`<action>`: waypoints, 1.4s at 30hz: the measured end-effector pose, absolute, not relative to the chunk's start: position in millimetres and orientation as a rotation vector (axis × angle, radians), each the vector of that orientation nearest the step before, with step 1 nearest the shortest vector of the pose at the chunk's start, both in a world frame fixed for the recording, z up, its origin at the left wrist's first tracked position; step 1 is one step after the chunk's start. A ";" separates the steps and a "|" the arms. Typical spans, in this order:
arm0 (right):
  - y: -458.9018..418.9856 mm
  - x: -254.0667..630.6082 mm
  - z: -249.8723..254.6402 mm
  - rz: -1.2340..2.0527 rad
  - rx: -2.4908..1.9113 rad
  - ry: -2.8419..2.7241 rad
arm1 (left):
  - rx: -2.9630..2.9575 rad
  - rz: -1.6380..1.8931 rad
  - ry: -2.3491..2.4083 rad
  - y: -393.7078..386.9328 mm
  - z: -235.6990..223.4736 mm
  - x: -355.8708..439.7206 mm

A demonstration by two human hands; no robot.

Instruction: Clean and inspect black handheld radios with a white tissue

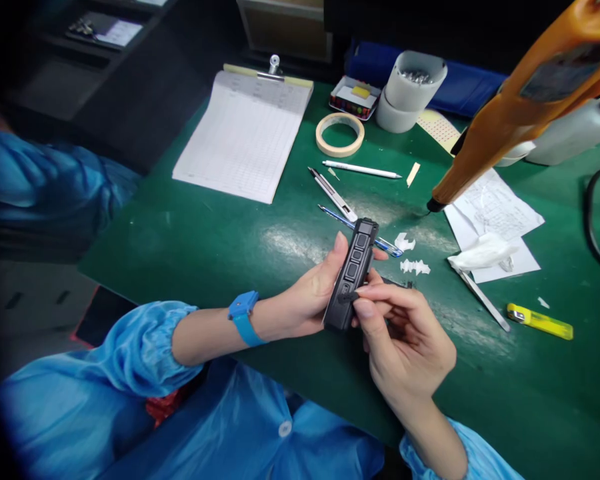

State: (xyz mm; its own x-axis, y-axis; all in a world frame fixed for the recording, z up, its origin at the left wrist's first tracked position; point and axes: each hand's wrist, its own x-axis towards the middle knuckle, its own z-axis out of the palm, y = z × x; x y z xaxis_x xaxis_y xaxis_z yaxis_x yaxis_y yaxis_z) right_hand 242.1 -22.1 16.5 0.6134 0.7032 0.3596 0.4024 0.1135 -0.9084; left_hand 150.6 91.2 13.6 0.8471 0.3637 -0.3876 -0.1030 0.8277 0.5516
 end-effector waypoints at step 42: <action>-19.1 246.8 24.7 0.593 -1.445 -0.921 | 0.698 0.462 0.506 91.3 11.2 150.0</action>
State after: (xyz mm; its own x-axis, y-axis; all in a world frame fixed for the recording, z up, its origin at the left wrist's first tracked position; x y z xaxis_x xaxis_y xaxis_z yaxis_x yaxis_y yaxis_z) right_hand 246.8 -19.1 24.7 0.5472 0.8196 0.1696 0.1844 0.0796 -0.9796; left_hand 150.0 91.3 11.2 0.7831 0.5551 -0.2804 -0.2292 0.6768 0.6996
